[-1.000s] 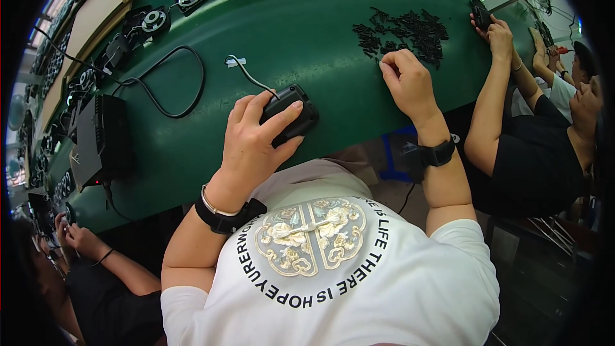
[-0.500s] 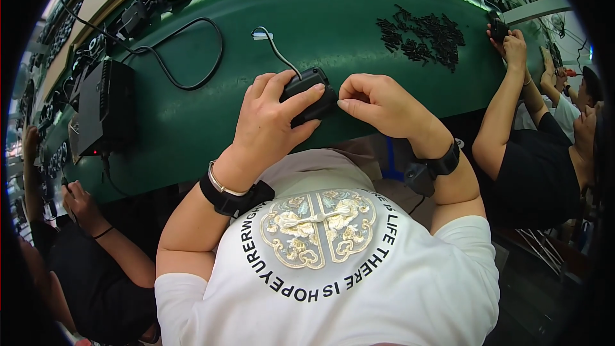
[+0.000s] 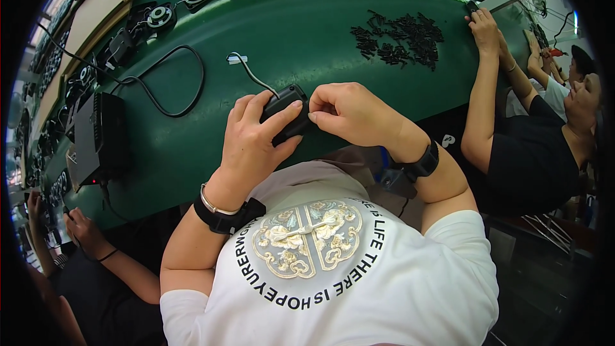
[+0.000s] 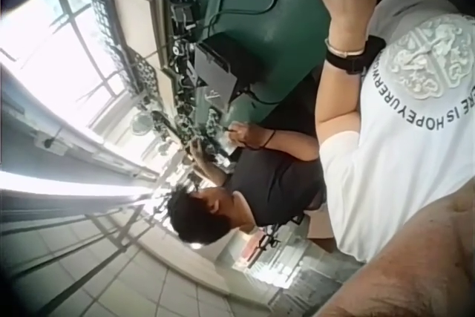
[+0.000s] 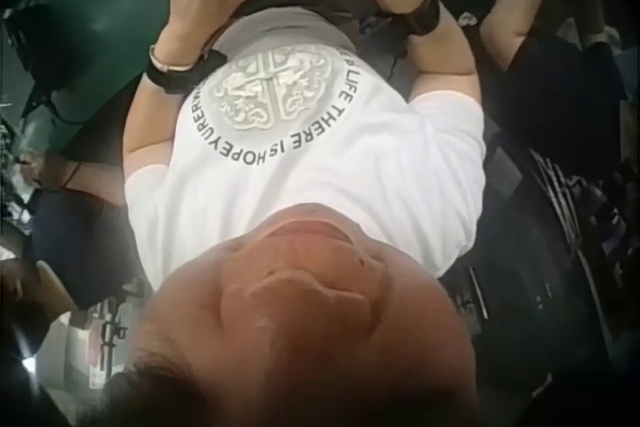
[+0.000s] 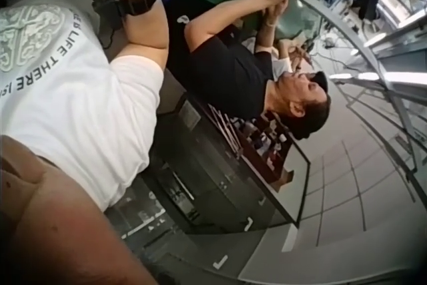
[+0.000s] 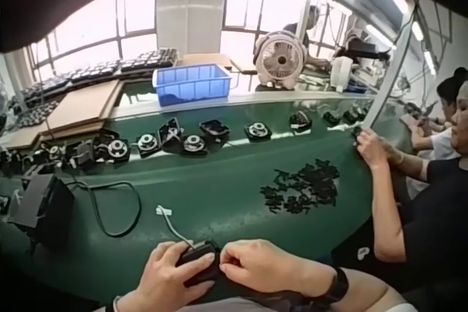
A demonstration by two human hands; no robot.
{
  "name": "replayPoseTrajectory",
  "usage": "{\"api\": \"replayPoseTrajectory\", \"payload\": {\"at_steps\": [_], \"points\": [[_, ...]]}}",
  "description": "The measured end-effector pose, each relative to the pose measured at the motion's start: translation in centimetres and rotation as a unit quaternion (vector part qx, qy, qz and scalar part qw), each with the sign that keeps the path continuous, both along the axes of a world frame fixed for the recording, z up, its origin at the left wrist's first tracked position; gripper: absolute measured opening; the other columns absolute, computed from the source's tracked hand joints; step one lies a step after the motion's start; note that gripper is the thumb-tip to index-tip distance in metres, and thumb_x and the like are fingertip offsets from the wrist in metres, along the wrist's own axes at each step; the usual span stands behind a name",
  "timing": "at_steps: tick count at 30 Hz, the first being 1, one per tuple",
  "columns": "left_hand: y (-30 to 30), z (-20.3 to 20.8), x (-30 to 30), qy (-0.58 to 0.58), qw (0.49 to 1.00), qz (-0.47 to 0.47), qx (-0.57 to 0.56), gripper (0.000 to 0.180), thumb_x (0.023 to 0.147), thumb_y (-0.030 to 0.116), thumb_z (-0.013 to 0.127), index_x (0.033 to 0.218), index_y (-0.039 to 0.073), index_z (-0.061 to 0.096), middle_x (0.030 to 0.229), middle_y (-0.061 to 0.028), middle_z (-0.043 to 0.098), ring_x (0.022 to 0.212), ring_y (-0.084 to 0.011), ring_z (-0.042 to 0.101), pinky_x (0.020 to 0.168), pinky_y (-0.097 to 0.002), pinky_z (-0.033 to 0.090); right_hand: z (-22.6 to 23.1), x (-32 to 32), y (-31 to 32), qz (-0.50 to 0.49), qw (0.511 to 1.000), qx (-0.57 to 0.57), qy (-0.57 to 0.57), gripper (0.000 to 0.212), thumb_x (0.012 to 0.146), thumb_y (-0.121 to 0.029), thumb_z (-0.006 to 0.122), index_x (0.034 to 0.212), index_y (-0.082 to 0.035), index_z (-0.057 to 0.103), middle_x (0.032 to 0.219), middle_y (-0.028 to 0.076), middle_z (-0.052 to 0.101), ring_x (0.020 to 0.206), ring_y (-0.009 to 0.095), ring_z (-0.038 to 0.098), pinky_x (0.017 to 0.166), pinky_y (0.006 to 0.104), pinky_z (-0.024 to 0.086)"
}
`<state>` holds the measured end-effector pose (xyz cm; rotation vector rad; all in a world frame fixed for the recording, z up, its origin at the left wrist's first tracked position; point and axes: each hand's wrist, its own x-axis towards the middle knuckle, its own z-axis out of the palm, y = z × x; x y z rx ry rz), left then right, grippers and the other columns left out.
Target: The person picks up a speaker and a housing, fits them together, and inserts screws into the holes by hand. They then place the assembly back on the table and reach for another speaker and housing to repeat the process.
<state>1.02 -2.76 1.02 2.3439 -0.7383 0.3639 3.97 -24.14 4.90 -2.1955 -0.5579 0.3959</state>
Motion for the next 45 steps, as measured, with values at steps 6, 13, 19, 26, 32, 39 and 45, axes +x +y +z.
{"api": "replayPoseTrajectory", "payload": {"at_steps": [6,13,19,26,32,39,45], "points": [[-0.2,0.4,0.0,0.018,1.000,0.000,-0.001,0.059,0.061,0.015,0.084,0.117,0.021,0.068,0.117,-0.0180,0.059,0.105,-0.0367,0.055,0.091,-0.0458,0.047,-0.3,0.2,-0.5,-0.015,0.997,0.048,0.063,0.012,0.087,-0.010,0.067,0.086,0.001,0.061,0.074,0.007,0.063,0.065,0.013,0.056,0.062,0.0288,0.047],[0.1,0.2,-0.1,0.011,1.000,0.004,0.002,0.059,0.061,0.015,0.084,0.117,0.021,0.068,0.117,-0.0182,0.059,0.105,-0.0369,0.055,0.091,-0.0458,0.047,-0.1,1.4,-3.9,-0.164,0.985,0.054,0.013,0.016,0.084,-0.011,0.071,0.094,0.000,0.064,0.082,0.007,0.065,0.068,0.014,0.058,0.065,0.0268,0.049],[0.3,0.2,-0.1,0.016,1.000,-0.004,-0.002,0.059,0.061,0.015,0.084,0.118,0.021,0.068,0.117,-0.0182,0.059,0.104,-0.0371,0.055,0.092,-0.0455,0.047,-3.6,3.6,-7.4,-0.230,0.941,-0.105,-0.225,0.014,0.087,-0.010,0.068,0.096,0.000,0.064,0.086,0.007,0.063,0.074,0.016,0.061,0.068,0.0282,0.050],[0.1,0.0,0.1,0.019,1.000,0.001,0.006,0.058,0.061,0.016,0.084,0.117,0.022,0.068,0.118,-0.0169,0.059,0.106,-0.0359,0.055,0.090,-0.0452,0.047,-1.9,2.4,-5.4,-0.175,0.957,-0.071,-0.218,0.010,0.088,-0.008,0.064,0.094,0.000,0.062,0.085,0.010,0.061,0.073,0.022,0.059,0.067,0.0318,0.049],[0.2,0.2,-0.1,0.023,1.000,0.008,0.001,0.056,0.062,0.018,0.084,0.115,0.022,0.068,0.119,-0.0149,0.059,0.105,-0.0346,0.055,0.089,-0.0444,0.048,0.2,-1.7,-0.4,0.006,0.986,0.059,-0.157,0.008,0.085,-0.006,0.066,0.086,-0.002,0.059,0.083,0.010,0.058,0.071,0.026,0.056,0.064,0.0346,0.045],[0.4,-0.1,0.2,0.019,1.000,0.006,-0.011,0.051,0.062,0.019,0.083,0.111,0.022,0.071,0.119,-0.0141,0.060,0.106,-0.0332,0.056,0.089,-0.0440,0.047,-0.5,-2.2,3.0,0.096,0.938,0.000,-0.333,0.014,0.076,-0.007,0.073,0.082,-0.007,0.060,0.089,0.006,0.057,0.082,0.026,0.055,0.077,0.0376,0.043],[0.4,-0.5,0.1,0.016,0.999,0.012,-0.030,0.049,0.061,0.019,0.083,0.108,0.021,0.072,0.117,-0.0139,0.061,0.106,-0.0329,0.056,0.090,-0.0439,0.047,-0.4,-2.2,3.4,0.099,0.930,-0.058,-0.348,0.015,0.074,-0.008,0.074,0.081,-0.008,0.061,0.095,0.005,0.057,0.088,0.026,0.054,0.085,0.0395,0.039]]}}
